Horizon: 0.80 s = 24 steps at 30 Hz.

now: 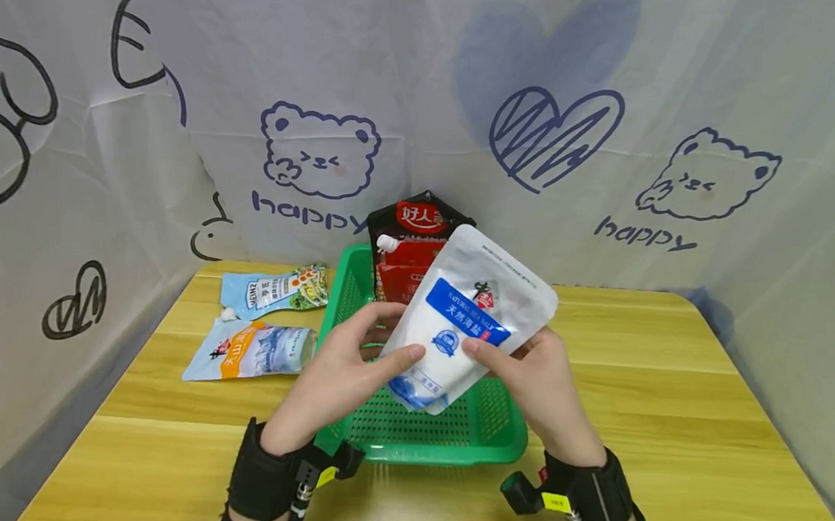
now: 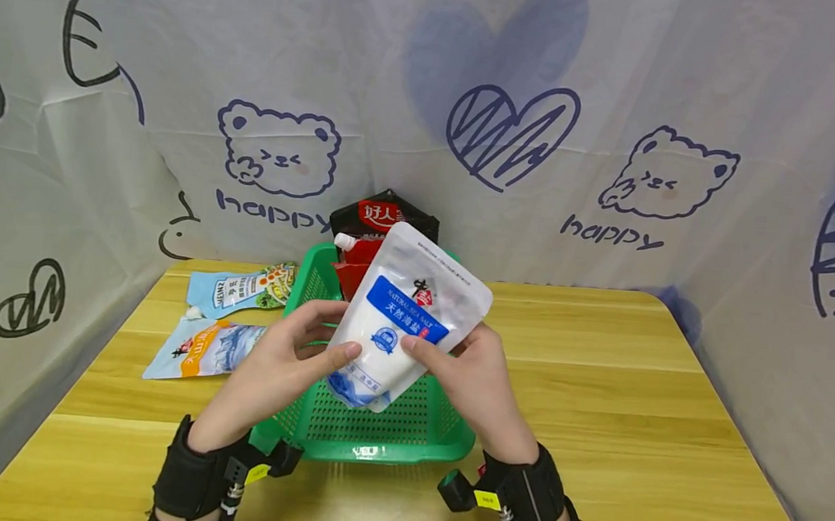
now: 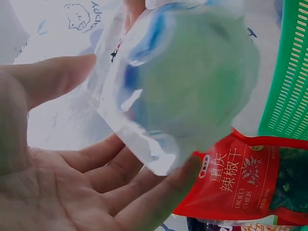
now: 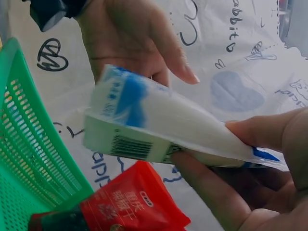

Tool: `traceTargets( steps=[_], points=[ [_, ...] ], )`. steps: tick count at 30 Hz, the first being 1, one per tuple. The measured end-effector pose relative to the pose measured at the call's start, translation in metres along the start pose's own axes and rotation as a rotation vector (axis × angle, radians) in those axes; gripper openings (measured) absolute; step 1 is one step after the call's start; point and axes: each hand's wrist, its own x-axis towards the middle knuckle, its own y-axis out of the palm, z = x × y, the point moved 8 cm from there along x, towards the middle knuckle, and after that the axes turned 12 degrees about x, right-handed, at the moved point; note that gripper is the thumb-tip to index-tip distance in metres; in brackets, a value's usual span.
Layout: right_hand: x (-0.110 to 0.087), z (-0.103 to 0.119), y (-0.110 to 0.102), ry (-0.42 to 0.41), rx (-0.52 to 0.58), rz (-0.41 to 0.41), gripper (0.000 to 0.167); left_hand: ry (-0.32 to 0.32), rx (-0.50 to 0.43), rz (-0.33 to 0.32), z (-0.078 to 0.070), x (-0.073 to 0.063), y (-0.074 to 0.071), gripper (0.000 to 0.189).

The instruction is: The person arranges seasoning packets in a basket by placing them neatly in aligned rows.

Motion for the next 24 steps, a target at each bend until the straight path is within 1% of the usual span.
traceTargets(
  steps=[3,7,11,14,18,21,24],
  points=[
    [0.0,-0.001,0.001,0.02,-0.032,0.032,0.051,-0.007,0.001,0.001,0.001,0.001,0.001,0.053],
    [0.0,-0.002,0.005,0.021,-0.079,0.082,0.052,-0.002,0.006,0.008,0.001,0.002,0.003,0.054],
    [-0.001,-0.005,0.01,0.027,-0.144,0.116,0.055,0.019,0.013,0.003,0.0,0.002,0.004,0.051],
    [-0.001,-0.008,0.012,0.032,-0.178,0.132,0.056,0.042,0.016,-0.014,-0.002,0.002,0.003,0.044],
    [-0.001,-0.009,0.013,0.029,-0.187,0.147,0.058,0.084,0.014,-0.05,-0.004,0.001,0.001,0.037],
    [0.0,-0.008,0.013,0.012,-0.195,0.153,0.055,0.107,0.034,-0.079,-0.006,0.001,0.0,0.035],
    [-0.001,-0.003,0.01,-0.021,-0.189,0.139,0.048,0.107,0.081,-0.097,-0.006,0.001,0.0,0.032]
  ],
)
